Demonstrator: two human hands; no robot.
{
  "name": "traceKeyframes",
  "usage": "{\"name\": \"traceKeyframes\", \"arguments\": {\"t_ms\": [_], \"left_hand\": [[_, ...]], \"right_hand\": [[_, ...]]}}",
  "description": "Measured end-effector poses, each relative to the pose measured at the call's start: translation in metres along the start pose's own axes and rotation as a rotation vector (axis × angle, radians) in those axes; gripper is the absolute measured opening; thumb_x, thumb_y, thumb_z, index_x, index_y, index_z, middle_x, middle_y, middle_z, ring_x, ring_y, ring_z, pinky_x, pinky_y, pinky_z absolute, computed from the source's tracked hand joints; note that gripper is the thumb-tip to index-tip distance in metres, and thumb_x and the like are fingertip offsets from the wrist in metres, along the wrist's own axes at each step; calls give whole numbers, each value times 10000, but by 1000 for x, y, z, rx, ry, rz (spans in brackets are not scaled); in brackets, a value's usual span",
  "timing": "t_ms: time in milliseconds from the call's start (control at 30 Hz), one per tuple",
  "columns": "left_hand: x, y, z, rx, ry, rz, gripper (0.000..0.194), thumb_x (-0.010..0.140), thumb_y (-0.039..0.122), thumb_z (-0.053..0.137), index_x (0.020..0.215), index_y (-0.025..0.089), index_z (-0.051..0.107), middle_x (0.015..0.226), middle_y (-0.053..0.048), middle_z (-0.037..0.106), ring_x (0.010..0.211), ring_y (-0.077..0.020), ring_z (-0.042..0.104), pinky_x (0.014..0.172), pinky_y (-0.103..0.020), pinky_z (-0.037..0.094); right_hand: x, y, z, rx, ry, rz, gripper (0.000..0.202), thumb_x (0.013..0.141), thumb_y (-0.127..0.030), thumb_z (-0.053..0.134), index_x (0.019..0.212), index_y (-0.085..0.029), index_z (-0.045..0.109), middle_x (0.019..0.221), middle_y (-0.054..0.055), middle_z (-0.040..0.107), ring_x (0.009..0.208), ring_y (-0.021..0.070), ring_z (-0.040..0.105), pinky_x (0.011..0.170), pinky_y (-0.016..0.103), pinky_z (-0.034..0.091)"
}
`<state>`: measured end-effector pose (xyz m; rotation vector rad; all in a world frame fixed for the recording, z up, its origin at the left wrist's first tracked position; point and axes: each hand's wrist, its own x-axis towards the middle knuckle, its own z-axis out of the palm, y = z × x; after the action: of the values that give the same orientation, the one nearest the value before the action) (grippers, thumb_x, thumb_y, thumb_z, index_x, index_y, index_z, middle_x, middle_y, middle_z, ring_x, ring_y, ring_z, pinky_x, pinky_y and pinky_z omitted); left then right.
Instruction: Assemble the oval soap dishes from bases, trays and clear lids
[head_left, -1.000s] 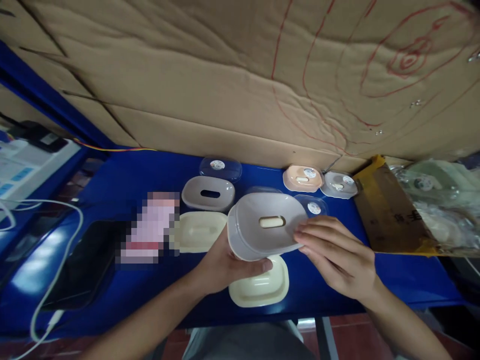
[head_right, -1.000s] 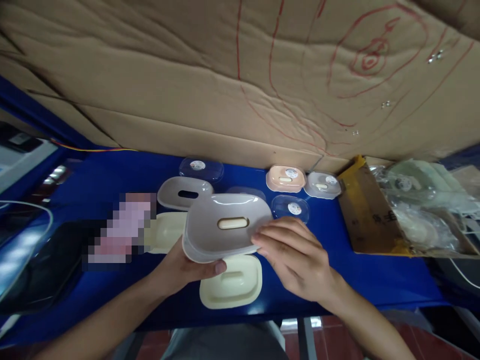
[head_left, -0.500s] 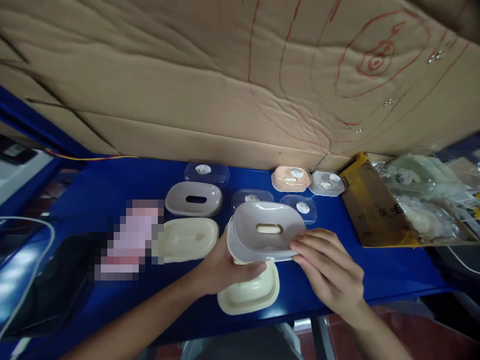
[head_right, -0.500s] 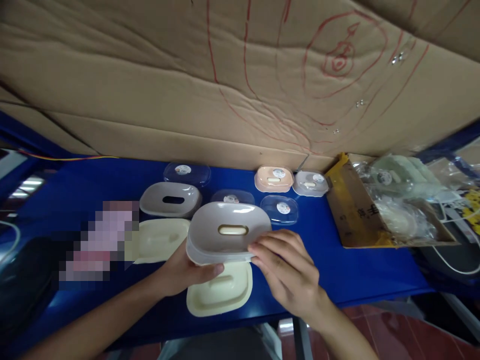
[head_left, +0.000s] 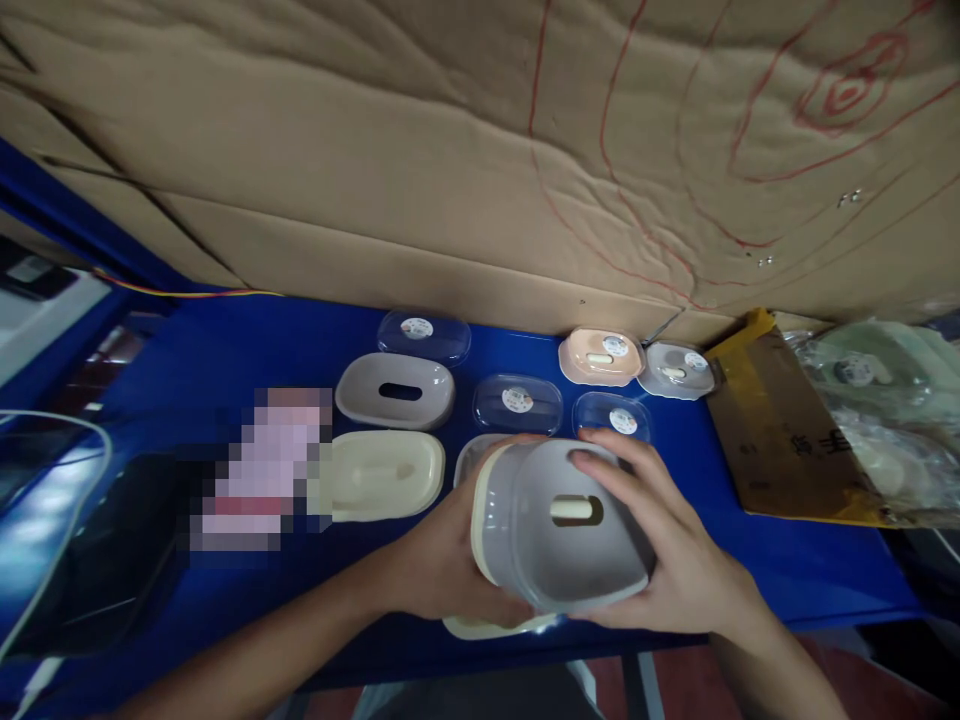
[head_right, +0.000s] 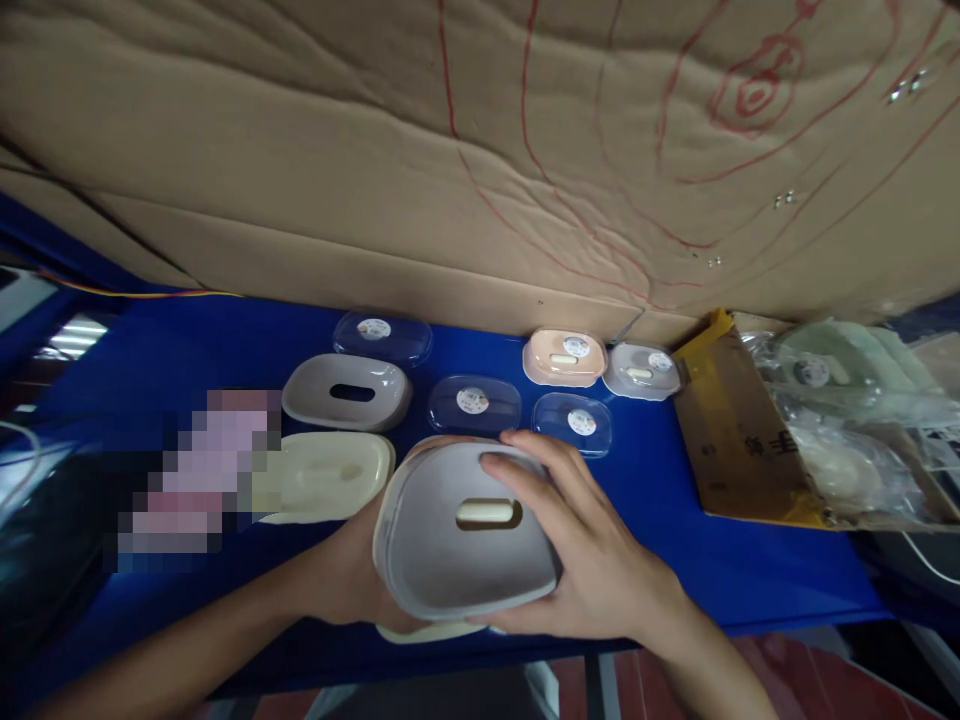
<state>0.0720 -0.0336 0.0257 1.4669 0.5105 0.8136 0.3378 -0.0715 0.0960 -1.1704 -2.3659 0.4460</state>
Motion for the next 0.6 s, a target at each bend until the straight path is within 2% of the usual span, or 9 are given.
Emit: {"name": "traceKeyframes", "arguments": {"t_ms": [67,167,300,367,433,500,600], "left_hand": [[-1,0,0,-31,-5,31,1118,703,251,972,1639,299,364,1653,-141,516,1512,-427,546,1265,-617,473],[1,2,1,-54,56,10,1120,731,276,969,1664,305,350,1615,-161,564,1492,-413,581,1221,-606,525],[9,9,-3,-37,156,-87,1105,807,316,924,1721,262,304,1555,-188,639,1459,-402,625,1235,-603,514],[11,10,-7,4,198,-95,1101,830,315,910,1735,273,285,1545,-175,660,1391,-383,683,1222,-587,534],[12,10,-11,13,213,-95,1084,856,321,894,1744,286,273,1529,-160,682,1336,-369,723,1160,-558,595],[12,10,-14,34,231,-90,1073,878,347,881,1751,281,261,1508,-154,702,1330,-371,729,1103,-541,634],[17,14,-16,125,275,-70,1088,880,405,885,1756,256,257,1467,-156,729,1347,-387,716,1104,-558,624]], "right_hand": [[-4,3,-2,45,76,-7,1006,876,-639,842,1709,-294,398,1696,144,450,1539,392,518,1215,503,544],[-23,18,-7,49,146,27,1026,855,-598,880,1711,-311,392,1697,144,443,1548,421,502,1220,547,529],[-78,49,-9,-67,168,213,990,874,-471,894,1706,-333,375,1696,159,454,1547,434,498,1206,602,517],[-108,63,-5,-123,100,330,979,909,-483,858,1721,-316,337,1691,177,468,1527,433,517,1183,622,527],[-128,71,1,-166,-6,385,999,928,-509,835,1739,-304,290,1674,185,499,1504,425,537,1167,635,533],[-135,76,10,-199,-90,374,1008,938,-536,827,1746,-312,268,1660,178,530,1503,419,537,1166,646,526],[-128,83,20,-243,-128,311,1003,941,-594,820,1745,-338,277,1648,167,553,1509,420,531,1168,656,511]]}}
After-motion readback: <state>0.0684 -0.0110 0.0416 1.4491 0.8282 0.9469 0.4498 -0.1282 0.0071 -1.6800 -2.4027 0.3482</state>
